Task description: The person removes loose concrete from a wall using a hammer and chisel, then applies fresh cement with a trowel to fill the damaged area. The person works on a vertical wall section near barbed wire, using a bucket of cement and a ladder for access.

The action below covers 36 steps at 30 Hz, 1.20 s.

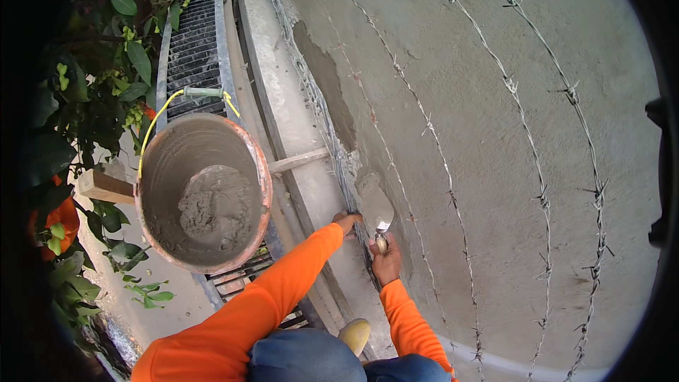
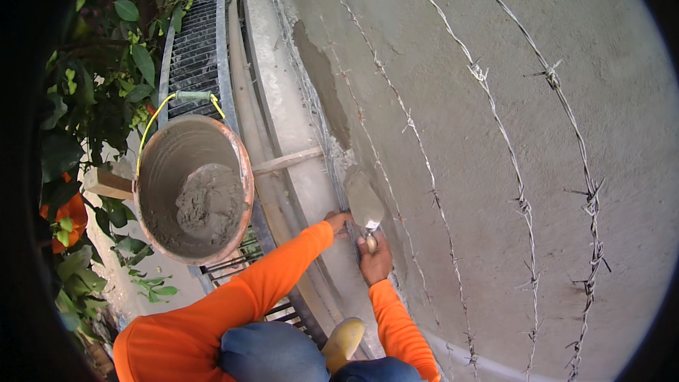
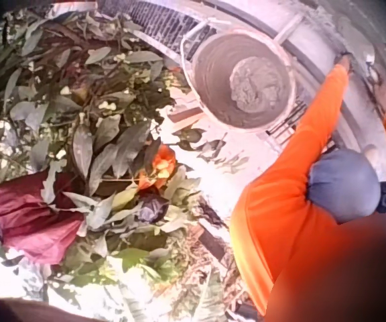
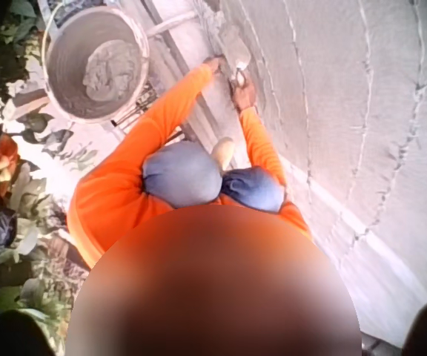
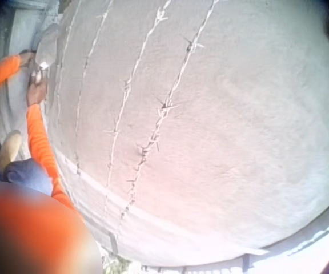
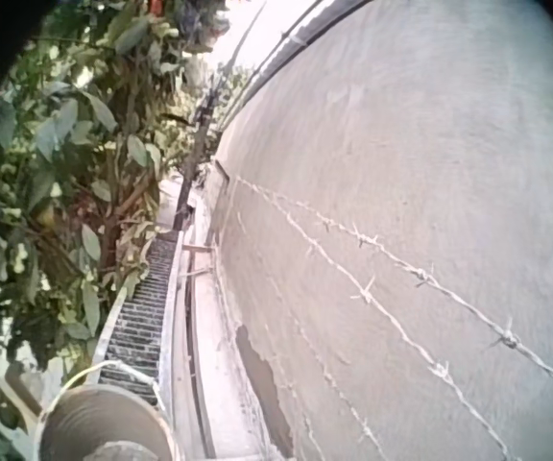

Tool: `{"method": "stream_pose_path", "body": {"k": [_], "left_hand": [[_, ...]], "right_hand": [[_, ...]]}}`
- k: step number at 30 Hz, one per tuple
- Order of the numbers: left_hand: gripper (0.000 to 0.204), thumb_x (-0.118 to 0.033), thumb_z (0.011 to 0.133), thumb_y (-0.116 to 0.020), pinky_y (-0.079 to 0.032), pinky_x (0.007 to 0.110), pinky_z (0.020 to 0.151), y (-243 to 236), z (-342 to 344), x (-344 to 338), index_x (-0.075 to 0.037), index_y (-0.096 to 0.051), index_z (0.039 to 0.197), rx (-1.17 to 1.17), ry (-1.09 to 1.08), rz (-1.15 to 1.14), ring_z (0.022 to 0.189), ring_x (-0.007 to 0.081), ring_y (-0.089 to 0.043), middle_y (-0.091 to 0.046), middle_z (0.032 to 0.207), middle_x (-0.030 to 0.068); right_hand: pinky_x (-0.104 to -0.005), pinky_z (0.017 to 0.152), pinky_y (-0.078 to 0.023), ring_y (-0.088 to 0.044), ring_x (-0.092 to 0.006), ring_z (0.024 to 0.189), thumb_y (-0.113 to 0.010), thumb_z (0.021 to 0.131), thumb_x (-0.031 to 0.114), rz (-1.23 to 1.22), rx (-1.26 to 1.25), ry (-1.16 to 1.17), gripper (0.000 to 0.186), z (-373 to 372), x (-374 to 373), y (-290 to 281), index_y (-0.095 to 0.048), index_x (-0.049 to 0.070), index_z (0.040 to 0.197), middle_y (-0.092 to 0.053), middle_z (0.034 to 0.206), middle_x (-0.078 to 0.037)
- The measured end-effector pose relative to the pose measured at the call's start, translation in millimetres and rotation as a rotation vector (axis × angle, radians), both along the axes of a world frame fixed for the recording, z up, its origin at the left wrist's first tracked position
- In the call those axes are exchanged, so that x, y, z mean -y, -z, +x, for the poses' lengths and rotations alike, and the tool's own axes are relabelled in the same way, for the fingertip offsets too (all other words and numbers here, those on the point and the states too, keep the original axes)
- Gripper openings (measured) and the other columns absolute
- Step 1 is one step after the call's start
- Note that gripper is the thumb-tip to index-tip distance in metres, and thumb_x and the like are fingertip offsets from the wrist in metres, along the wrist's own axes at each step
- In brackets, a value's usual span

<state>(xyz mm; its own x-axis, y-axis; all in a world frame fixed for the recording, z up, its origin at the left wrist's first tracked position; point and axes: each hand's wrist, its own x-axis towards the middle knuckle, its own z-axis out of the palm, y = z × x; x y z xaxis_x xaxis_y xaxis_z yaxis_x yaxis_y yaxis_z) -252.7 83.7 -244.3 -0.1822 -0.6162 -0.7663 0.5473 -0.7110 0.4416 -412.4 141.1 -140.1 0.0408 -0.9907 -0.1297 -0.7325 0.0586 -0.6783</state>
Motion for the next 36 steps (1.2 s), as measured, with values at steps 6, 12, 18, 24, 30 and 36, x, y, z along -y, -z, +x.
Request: {"method": "stream_pose_path", "body": {"k": [6, 12, 18, 24, 30, 36], "left_hand": [[0.047, -0.028, 0.078, -0.074, -0.05, 0.038, 0.078, 1.3, 8.8, -22.3, -0.011, -0.056, 0.118, 0.016, -0.018, -0.054, 0.091, 0.0193, -0.062, -0.064, 0.103, 0.0036], [0.047, -0.028, 0.076, -0.077, -0.05, 0.037, 0.067, 7.1, 10.5, -23.5, -0.009, -0.056, 0.113, 0.17, 0.015, -0.075, 0.082, 0.0177, -0.057, -0.06, 0.094, 0.0046], [0.048, -0.028, 0.077, -0.078, -0.049, 0.036, 0.058, 29.0, 3.7, -24.8, -0.007, -0.056, 0.114, 0.248, 0.014, -0.115, 0.075, 0.0187, -0.057, -0.059, 0.089, 0.0044], [0.076, -0.035, 0.074, -0.081, -0.055, 0.038, 0.069, 32.7, 3.9, -24.6, 0.0, -0.049, 0.133, 0.194, 0.035, -0.139, 0.093, 0.0241, -0.064, -0.064, 0.112, 0.0125], [0.052, -0.031, 0.077, -0.079, -0.051, 0.035, 0.058, 21.5, 0.1, -24.5, -0.002, -0.055, 0.113, 0.258, -0.006, -0.176, 0.074, 0.0176, -0.061, -0.062, 0.091, 0.006], [0.053, -0.026, 0.078, -0.08, -0.052, 0.034, 0.068, 44.0, -2.7, -25.3, 0.002, -0.055, 0.115, 0.308, -0.032, -0.246, 0.081, 0.0184, -0.062, -0.064, 0.098, 0.0097]], "right_hand": [[-0.0324, 0.06, -0.048, -0.057, -0.0183, 0.064, -0.07, 0.093, 0.022, 0.262, 0.086, 0.058, 0.032, 16.0, 53.4, 23.1, -0.063, 0.009, 0.121, -0.066, 0.086, -0.005], [-0.0347, 0.048, -0.044, -0.053, -0.0174, 0.056, -0.064, 0.096, 0.024, 0.709, 0.348, 0.226, 0.022, 43.6, 119.3, 46.8, -0.064, 0.01, 0.113, -0.06, 0.074, -0.004], [-0.0352, 0.05, -0.046, -0.056, -0.0174, 0.06, -0.063, 0.096, 0.025, 0.632, 0.4, 0.209, 0.021, 50.7, 132.4, 54.7, -0.064, 0.009, 0.11, -0.062, 0.076, -0.006], [-0.0328, 0.048, -0.045, -0.055, -0.0151, 0.059, -0.065, 0.097, 0.028, 0.123, 0.173, 0.049, 0.027, 41.7, 111.6, 94.7, -0.064, 0.007, 0.114, -0.061, 0.077, -0.005], [-0.0383, 0.066, -0.053, -0.066, -0.0246, 0.071, -0.064, 0.095, 0.031, 0.369, 0.129, 0.078, 0.034, 58.5, 141.1, 77.1, -0.067, 0.003, 0.113, -0.069, 0.088, -0.013], [-0.0318, 0.046, -0.045, -0.055, -0.0148, 0.056, -0.061, 0.099, 0.027, 0.545, 0.426, 0.214, 0.022, 63.2, 129.1, 28.1, -0.064, 0.012, 0.115, -0.059, 0.073, -0.004]]}}
